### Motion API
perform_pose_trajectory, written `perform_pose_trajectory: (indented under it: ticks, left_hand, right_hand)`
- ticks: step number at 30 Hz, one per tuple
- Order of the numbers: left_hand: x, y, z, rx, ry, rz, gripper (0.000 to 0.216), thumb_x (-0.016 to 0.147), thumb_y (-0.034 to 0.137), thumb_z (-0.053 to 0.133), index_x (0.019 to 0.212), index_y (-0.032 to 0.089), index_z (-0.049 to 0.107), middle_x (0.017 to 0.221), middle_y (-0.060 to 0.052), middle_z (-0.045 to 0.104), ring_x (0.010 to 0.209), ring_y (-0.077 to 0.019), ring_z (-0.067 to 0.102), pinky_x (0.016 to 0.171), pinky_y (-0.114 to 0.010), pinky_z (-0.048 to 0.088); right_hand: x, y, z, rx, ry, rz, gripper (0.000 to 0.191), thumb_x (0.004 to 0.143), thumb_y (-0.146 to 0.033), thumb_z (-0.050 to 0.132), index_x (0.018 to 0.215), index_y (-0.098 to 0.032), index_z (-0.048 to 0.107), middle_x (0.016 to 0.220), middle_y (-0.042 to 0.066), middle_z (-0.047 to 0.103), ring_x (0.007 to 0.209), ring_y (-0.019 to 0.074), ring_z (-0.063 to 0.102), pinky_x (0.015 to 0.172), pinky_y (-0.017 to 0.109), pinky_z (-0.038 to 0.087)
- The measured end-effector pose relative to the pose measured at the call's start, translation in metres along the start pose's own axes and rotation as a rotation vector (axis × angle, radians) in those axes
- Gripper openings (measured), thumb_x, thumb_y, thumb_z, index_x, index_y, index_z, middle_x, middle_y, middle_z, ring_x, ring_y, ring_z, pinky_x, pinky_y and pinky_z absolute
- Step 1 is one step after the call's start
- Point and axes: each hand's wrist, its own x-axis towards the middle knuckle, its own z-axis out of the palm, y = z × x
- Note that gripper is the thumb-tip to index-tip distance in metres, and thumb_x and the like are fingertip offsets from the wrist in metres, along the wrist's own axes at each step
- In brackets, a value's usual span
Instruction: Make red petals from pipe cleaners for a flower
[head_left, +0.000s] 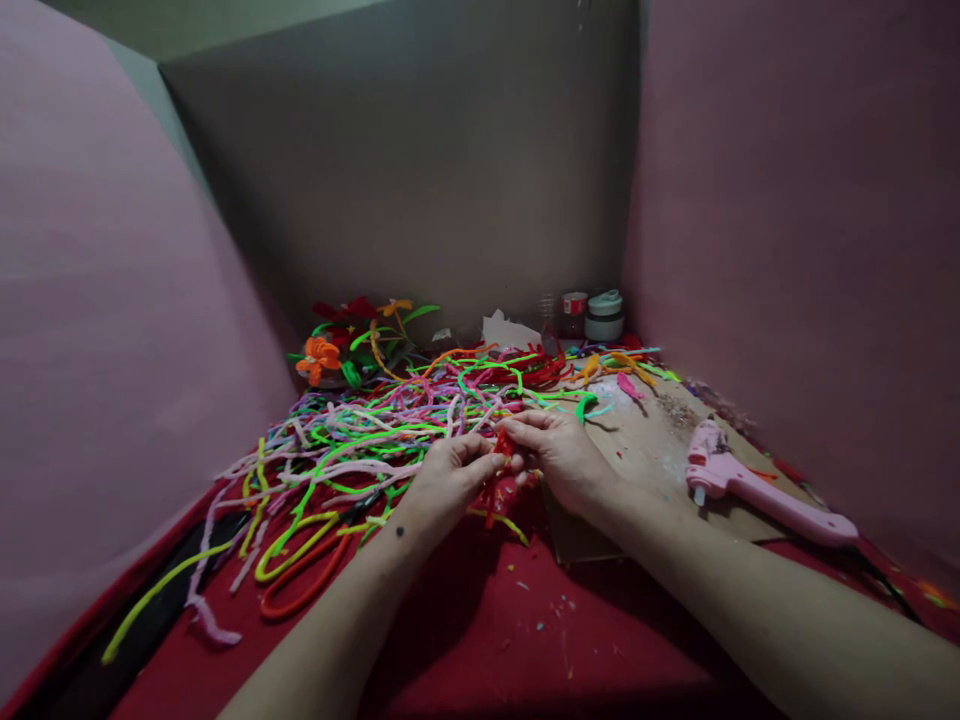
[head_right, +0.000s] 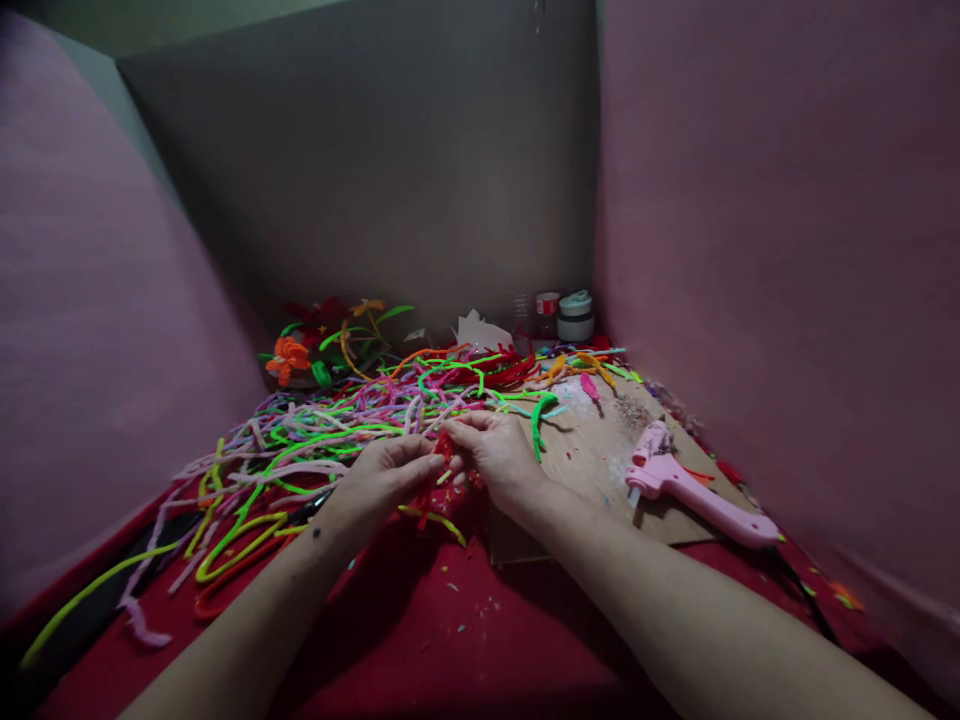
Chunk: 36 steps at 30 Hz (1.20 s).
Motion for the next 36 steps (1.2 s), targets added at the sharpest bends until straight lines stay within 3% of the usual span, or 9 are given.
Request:
perform_pose_trajectory:
  ticks: [6, 12, 21, 26, 31, 36]
  left_hand:
    - [0.0018, -0.0048, -0.0024, -0.004, 0.043, -0.065, 0.026, 0.065, 0.037, 0.061, 0.055, 0.014, 0.051, 0.048, 0.004, 0.044, 0.043, -0.0059, 0.035, 0.042, -0.019, 0.025]
    - [0.0014, -0.0016, -0.0028, 0.021, 0.0, -0.11, 0.029, 0.064, 0.039, 0.062, 0.057, 0.012, 0.053, 0.047, 0.005, 0.042, 0.043, -0.0049, 0.031, 0.042, -0.019, 0.021]
    - [0.001, -0.0039, -0.0053, -0.097, -0.015, -0.149, 0.027, 0.062, 0.037, 0.065, 0.061, 0.013, 0.053, 0.049, 0.005, 0.044, 0.043, -0.0049, 0.034, 0.044, -0.018, 0.024]
    - [0.0021, -0.0063, -0.0062, -0.159, -0.04, -0.168, 0.025, 0.062, 0.034, 0.065, 0.059, 0.013, 0.051, 0.047, 0.005, 0.043, 0.042, -0.0045, 0.034, 0.042, -0.018, 0.023]
    - [0.0014, -0.0052, -0.0062, -0.16, -0.054, -0.154, 0.023, 0.063, 0.032, 0.063, 0.06, 0.013, 0.051, 0.048, 0.006, 0.043, 0.043, -0.0046, 0.034, 0.043, -0.018, 0.024]
    - [-0.0007, -0.0003, -0.0034, -0.021, 0.004, -0.053, 0.023, 0.065, 0.035, 0.062, 0.066, 0.013, 0.054, 0.055, 0.004, 0.048, 0.048, -0.0062, 0.038, 0.046, -0.019, 0.027]
  right_hand:
    - [0.0012, -0.0047, -0.0013, -0.026, 0.065, -0.087, 0.025, 0.072, -0.04, 0.06, 0.078, -0.015, 0.062, 0.057, -0.002, 0.057, 0.042, 0.0078, 0.047, 0.039, 0.021, 0.041]
    - [0.0009, -0.0028, -0.0014, -0.247, 0.081, -0.202, 0.015, 0.061, -0.025, 0.068, 0.07, -0.013, 0.066, 0.063, 0.001, 0.063, 0.05, 0.0083, 0.05, 0.045, 0.02, 0.039]
    - [0.0043, -0.0005, -0.004, -0.179, 0.039, -0.132, 0.024, 0.067, -0.037, 0.064, 0.065, -0.014, 0.061, 0.047, -0.004, 0.05, 0.039, 0.0061, 0.039, 0.037, 0.02, 0.028]
    - [0.0057, -0.0015, -0.0062, -0.326, 0.073, -0.184, 0.025, 0.069, -0.037, 0.061, 0.058, -0.015, 0.056, 0.044, -0.006, 0.043, 0.038, 0.0058, 0.033, 0.038, 0.021, 0.023]
    - [0.0053, -0.0021, -0.0066, -0.536, 0.138, -0.365, 0.032, 0.073, -0.035, 0.058, 0.049, -0.015, 0.048, 0.046, -0.006, 0.038, 0.046, 0.0063, 0.032, 0.043, 0.021, 0.024]
    - [0.0038, -0.0035, -0.0052, -0.481, 0.086, -0.285, 0.029, 0.073, -0.037, 0.056, 0.054, -0.016, 0.05, 0.045, -0.006, 0.041, 0.041, 0.0065, 0.034, 0.04, 0.021, 0.025]
